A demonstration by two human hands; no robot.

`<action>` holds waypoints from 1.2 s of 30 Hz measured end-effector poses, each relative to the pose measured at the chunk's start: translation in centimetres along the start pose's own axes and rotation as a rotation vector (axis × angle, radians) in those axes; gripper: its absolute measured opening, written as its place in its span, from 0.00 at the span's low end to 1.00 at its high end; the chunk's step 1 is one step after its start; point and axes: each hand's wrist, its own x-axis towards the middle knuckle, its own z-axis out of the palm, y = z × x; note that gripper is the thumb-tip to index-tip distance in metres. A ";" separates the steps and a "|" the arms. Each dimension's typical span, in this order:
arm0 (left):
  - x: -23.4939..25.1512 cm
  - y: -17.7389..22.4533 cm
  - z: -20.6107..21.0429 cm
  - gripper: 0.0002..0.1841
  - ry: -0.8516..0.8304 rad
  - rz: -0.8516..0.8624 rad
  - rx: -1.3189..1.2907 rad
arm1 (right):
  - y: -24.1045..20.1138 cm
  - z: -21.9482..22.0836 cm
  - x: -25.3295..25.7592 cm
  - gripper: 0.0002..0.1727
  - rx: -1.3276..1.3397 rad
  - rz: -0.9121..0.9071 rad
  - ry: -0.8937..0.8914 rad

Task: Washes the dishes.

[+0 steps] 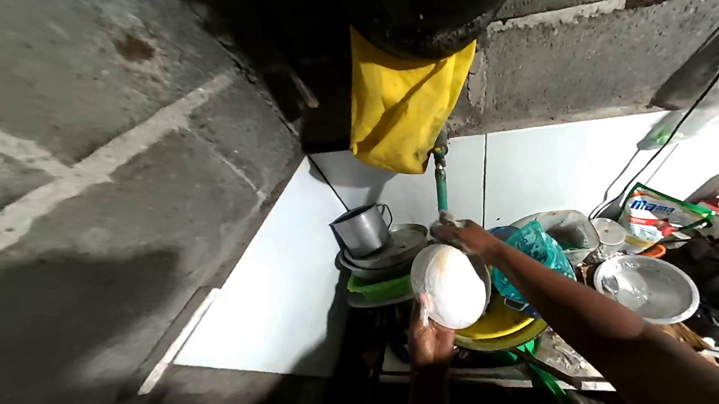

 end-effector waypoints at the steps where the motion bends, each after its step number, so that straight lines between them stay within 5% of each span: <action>1: 0.1 0.1 -0.1 0.17 0.020 0.004 -0.015 | 1.4 0.3 -0.8 0.20 0.126 0.002 0.107; 5: 0.4 -0.2 -0.4 0.18 0.093 0.059 -0.037 | 6.9 4.4 -5.9 0.22 0.244 -0.253 0.456; 8: 0.4 -0.6 0.5 0.17 0.152 0.082 0.105 | 7.1 6.4 -8.5 0.27 -0.208 -0.659 0.317; 10: 0.4 -1.1 0.4 0.17 0.149 0.082 0.149 | 4.4 6.3 -8.2 0.26 -0.531 -0.720 0.207; 13: 0.9 -1.3 -0.5 0.14 0.050 0.083 0.115 | -0.2 4.2 -5.8 0.26 -0.535 -0.361 0.084; 16: 0.9 -1.0 -0.6 0.15 0.015 0.091 0.056 | -0.4 2.1 -3.1 0.27 -0.416 -0.140 0.161; 20: 1.7 0.2 -1.7 0.16 -0.013 0.128 0.085 | 2.9 4.2 -5.6 0.29 -0.395 -0.480 0.157; 24: 1.1 0.0 -2.0 0.15 0.020 0.122 0.094 | 2.8 3.2 -4.4 0.30 -0.391 -0.266 0.166; 28: 1.6 0.1 -2.0 0.16 -0.021 0.134 0.076 | 3.0 4.0 -5.5 0.29 -0.397 -0.498 0.169; 32: 1.2 0.0 -2.3 0.14 -0.037 0.126 0.055 | 3.0 2.0 -3.3 0.22 0.007 -0.116 0.203; 36: 1.4 0.2 -3.4 0.19 -0.138 0.096 -0.058 | 4.0 0.5 -2.2 0.27 0.464 0.213 0.183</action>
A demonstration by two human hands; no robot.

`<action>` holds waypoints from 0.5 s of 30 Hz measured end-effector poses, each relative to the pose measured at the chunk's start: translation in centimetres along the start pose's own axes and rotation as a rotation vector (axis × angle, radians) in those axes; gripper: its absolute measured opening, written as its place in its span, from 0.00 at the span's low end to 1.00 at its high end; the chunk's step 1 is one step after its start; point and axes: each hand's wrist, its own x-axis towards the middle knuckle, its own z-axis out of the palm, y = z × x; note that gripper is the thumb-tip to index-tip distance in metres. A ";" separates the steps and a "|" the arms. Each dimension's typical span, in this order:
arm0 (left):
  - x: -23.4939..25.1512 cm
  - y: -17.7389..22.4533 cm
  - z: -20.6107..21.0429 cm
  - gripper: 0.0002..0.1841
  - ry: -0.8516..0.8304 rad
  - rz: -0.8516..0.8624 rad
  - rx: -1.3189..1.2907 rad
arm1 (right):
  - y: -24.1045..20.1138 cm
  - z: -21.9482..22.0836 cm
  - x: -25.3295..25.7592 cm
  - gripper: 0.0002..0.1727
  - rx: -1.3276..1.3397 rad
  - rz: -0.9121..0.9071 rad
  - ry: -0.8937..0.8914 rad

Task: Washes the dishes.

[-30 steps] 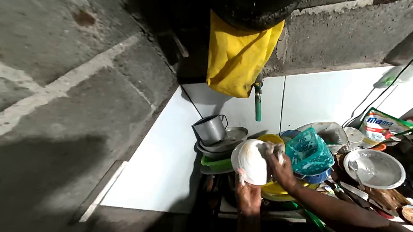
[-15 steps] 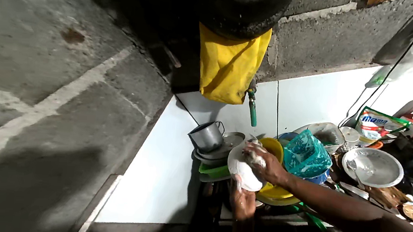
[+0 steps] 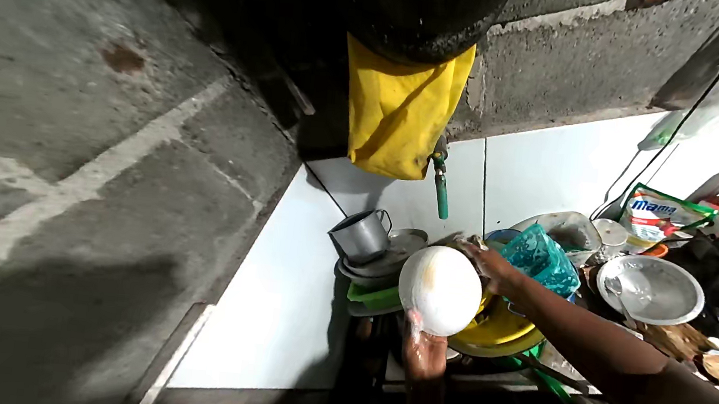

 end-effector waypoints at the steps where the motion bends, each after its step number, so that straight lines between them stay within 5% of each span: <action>1: 0.0 0.1 0.1 0.19 -0.008 -0.003 -0.013 | 0.1 -0.2 -0.2 0.27 0.042 0.035 -0.008; 5: 0.8 0.6 1.1 0.24 0.079 -0.028 0.179 | -1.4 0.0 -2.0 0.22 0.072 -0.061 0.054; 8: 0.7 0.5 2.6 0.38 0.196 -0.270 0.411 | -3.3 0.2 -3.3 0.19 -0.020 -0.335 0.061; 12: 0.8 1.4 2.3 0.55 -0.034 -0.616 0.061 | -5.4 -0.8 -5.2 0.15 -0.373 -0.835 -0.226; 15: 1.4 1.5 0.2 0.50 -0.231 -0.687 -0.155 | -6.7 -1.5 -5.1 0.16 -0.487 -1.028 -0.565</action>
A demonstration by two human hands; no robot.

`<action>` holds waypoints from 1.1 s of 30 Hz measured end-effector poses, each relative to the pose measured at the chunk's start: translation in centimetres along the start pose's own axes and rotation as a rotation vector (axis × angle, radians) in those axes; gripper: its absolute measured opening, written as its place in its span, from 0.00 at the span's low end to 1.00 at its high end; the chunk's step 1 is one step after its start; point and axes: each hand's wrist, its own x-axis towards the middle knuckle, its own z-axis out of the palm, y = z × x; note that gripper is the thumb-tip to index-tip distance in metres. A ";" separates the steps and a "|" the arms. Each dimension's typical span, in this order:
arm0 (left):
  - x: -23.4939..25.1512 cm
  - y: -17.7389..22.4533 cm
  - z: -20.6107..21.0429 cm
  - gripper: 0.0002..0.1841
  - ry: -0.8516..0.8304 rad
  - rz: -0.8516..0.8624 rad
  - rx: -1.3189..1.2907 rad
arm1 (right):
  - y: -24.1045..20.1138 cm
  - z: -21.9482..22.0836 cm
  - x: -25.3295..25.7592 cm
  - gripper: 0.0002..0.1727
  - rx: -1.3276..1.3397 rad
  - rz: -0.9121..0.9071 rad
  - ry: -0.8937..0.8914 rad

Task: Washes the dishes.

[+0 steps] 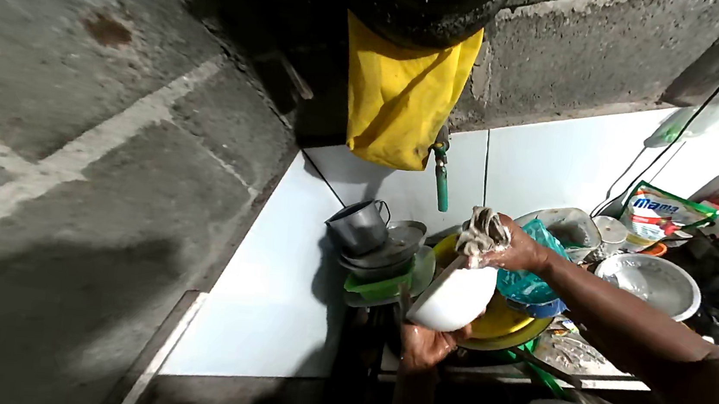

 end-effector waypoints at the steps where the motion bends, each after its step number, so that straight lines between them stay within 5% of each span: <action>1: -0.1 0.0 -0.3 0.44 -0.023 -0.012 -0.007 | 0.0 -0.4 0.2 0.16 0.009 -0.026 -0.062; 5: -0.8 -1.3 0.3 0.30 0.150 0.046 0.064 | -0.6 -2.1 0.8 0.16 -0.074 0.065 -0.185; 8: -0.6 -3.0 1.6 0.09 0.304 0.215 0.187 | -1.8 -3.0 1.8 0.24 -0.288 0.127 -0.107; 12: 1.8 -4.6 4.3 0.12 0.597 0.333 0.430 | -5.0 -1.1 2.7 0.26 -0.339 0.392 -0.041; 17: 3.7 -5.7 4.5 0.25 0.685 0.492 0.541 | 0.4 3.1 -0.1 0.32 -0.744 0.555 -0.328; 21: 3.6 -5.6 3.7 0.35 0.712 0.615 0.618 | 1.1 3.9 -3.0 0.22 -0.940 0.534 -0.532; 25: 3.4 -5.9 3.8 0.38 0.695 0.603 0.676 | 2.6 1.6 -2.4 0.16 -0.991 0.296 -0.283; 27: 4.0 -6.2 4.3 0.36 0.679 0.577 0.671 | 4.5 2.4 -1.3 0.14 -0.825 0.147 -0.051; 29: 4.4 -6.1 4.2 0.32 0.656 0.588 0.652 | 4.9 4.4 -0.8 0.15 -0.547 0.186 0.062; 31: 4.1 -5.3 3.4 0.33 0.656 0.678 0.674 | 3.9 5.2 -1.2 0.18 -0.365 0.343 -0.129; 33: 3.4 -4.5 2.6 0.39 0.655 0.745 0.725 | 3.2 4.0 -1.3 0.15 -0.493 0.417 -0.402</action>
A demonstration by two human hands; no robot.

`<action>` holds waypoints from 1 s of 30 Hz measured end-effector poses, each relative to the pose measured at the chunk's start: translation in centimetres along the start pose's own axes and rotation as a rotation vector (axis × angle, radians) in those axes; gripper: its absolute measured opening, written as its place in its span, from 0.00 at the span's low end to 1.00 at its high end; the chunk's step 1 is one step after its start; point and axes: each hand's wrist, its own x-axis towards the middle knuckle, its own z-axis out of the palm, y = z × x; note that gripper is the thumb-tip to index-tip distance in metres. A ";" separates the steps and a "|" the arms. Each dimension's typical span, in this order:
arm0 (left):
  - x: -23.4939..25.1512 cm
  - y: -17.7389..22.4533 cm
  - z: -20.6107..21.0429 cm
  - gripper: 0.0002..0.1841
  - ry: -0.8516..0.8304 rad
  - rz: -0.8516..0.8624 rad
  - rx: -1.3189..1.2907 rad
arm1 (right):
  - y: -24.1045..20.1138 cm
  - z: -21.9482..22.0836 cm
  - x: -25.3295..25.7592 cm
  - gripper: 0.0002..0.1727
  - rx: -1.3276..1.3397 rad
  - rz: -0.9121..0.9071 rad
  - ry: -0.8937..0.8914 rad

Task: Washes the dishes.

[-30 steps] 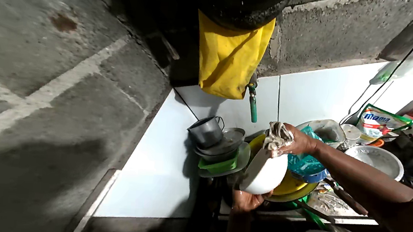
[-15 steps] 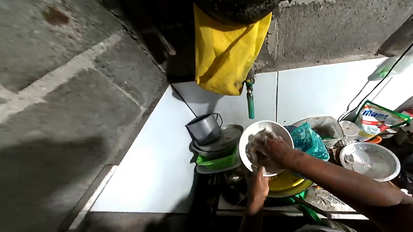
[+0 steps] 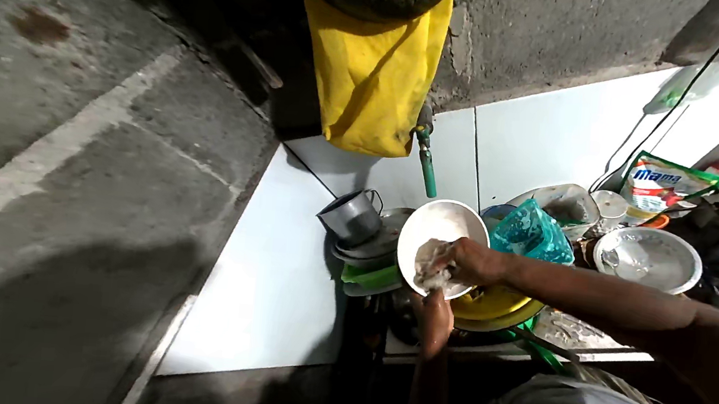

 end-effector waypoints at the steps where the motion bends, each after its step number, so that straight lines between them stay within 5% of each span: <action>1: 0.0 0.1 -0.3 0.41 0.012 0.005 0.023 | 0.2 -0.9 -0.2 0.15 -0.147 0.047 -0.081; 3: -0.2 0.1 -0.6 0.43 0.020 -0.018 0.102 | 1.0 -2.4 0.1 0.13 -0.420 0.056 -0.040; 6: -0.5 1.1 0.2 0.41 -0.001 -0.089 0.161 | 3.8 -4.0 1.8 0.09 -0.660 -0.445 0.249; 7: -0.3 1.2 0.2 0.44 -0.017 -0.074 0.142 | 3.8 -4.0 1.7 0.09 -0.677 -0.480 0.275; 10: 0.7 0.7 -0.5 0.50 -0.045 0.031 0.113 | 2.6 -2.1 -0.4 0.11 -0.583 -0.064 0.019; 12: 0.7 0.4 -0.6 0.49 -0.057 0.036 0.138 | 2.7 -2.1 0.0 0.15 -0.513 0.055 -0.127; 16: -0.5 1.3 -0.4 0.42 -0.105 -0.221 0.237 | 5.5 -3.0 2.3 0.11 -0.467 -0.501 0.167; 18: -0.5 1.9 -0.3 0.41 -0.099 -0.268 0.227 | 5.3 -3.3 2.4 0.11 -0.441 -0.550 0.161; 21: 0.3 1.5 -1.1 0.46 -0.095 -0.128 0.230 | 4.4 -1.5 -0.2 0.14 -0.534 -0.148 0.023; 24: 0.5 0.4 -0.8 0.47 -0.088 -0.094 0.189 | 2.9 1.5 -0.7 0.15 -0.197 0.160 -0.198; 27: -0.5 -0.1 0.1 0.36 -0.064 -0.262 0.142 | 1.9 2.8 0.2 0.16 0.330 0.138 0.042; 30: -1.1 0.2 0.8 0.28 -0.031 -0.326 0.104 | 0.6 3.6 2.5 0.21 0.802 0.290 0.515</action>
